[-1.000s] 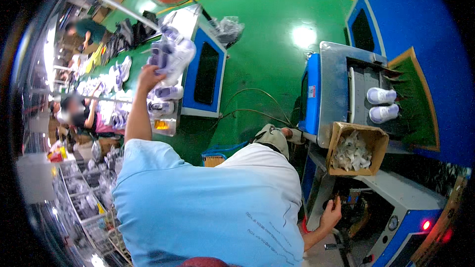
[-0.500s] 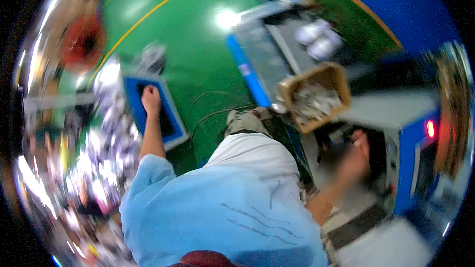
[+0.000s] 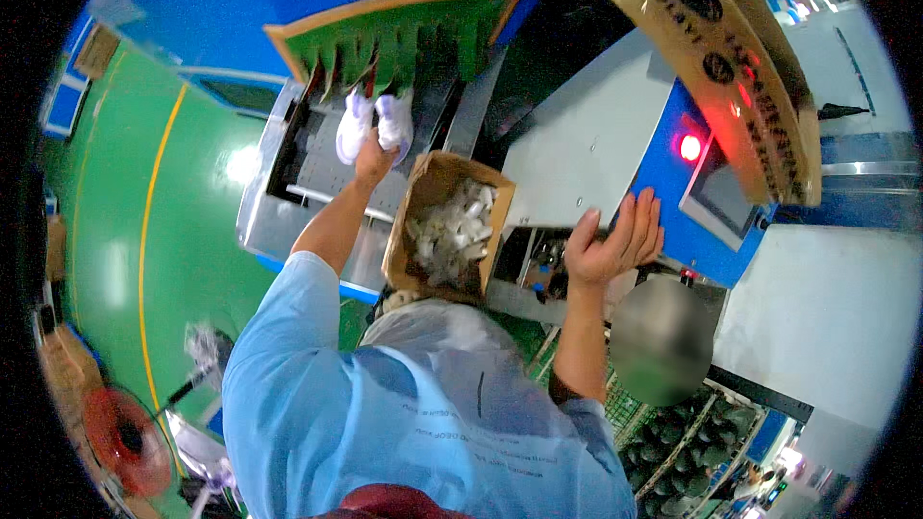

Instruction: The person takes a white shoe and a green shoe-last from a rack and inserts the last into the shoe using a machine. They then place the lasted shoe onto a conveyor belt.

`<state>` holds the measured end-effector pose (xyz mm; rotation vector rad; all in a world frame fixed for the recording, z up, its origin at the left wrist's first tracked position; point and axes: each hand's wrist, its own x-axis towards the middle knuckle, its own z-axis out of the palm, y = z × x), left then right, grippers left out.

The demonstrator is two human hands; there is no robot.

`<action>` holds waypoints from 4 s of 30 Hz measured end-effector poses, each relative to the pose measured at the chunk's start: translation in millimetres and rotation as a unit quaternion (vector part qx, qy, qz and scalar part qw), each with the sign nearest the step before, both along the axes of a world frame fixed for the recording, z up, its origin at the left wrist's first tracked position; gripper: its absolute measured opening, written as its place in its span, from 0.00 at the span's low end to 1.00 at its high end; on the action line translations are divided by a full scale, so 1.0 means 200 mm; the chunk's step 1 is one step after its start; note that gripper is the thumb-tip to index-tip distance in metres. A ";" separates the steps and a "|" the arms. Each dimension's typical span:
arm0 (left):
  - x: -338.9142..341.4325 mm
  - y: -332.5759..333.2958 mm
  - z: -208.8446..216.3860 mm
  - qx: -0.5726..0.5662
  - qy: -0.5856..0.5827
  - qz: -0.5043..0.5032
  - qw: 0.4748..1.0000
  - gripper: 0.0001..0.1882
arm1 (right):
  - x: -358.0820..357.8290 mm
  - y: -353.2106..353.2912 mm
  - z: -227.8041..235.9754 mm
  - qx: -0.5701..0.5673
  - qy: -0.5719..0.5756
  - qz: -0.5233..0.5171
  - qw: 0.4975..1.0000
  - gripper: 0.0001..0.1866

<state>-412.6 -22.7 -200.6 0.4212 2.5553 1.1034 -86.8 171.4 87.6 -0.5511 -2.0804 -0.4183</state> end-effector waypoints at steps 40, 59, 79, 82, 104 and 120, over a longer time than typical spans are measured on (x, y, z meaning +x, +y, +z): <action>1.72 0.14 1.36 0.407 -0.252 -0.183 0.859 0.32 | 0.76 -0.42 0.08 -0.440 0.203 0.387 0.784 0.65; 2.30 0.29 1.21 0.365 -0.242 -0.143 0.888 0.14 | 1.56 -0.03 -0.52 -0.867 0.359 0.277 0.205 0.42; 2.15 0.14 0.91 0.094 -0.206 -0.333 0.915 0.15 | 1.60 -0.17 -0.48 -0.897 0.204 0.179 0.348 0.50; 2.15 0.09 0.89 0.130 -0.245 -0.325 0.904 0.12 | 1.54 -0.18 -0.44 -0.839 0.203 0.239 0.445 0.55; 2.23 0.48 0.24 0.303 -0.685 -0.113 0.653 0.17 | 0.80 0.07 -0.27 -0.502 -0.324 -0.148 0.788 0.56; 1.48 0.00 0.61 -0.170 -0.157 -0.263 0.937 0.34 | 0.99 0.07 -0.34 -0.590 -0.185 -0.076 0.782 0.57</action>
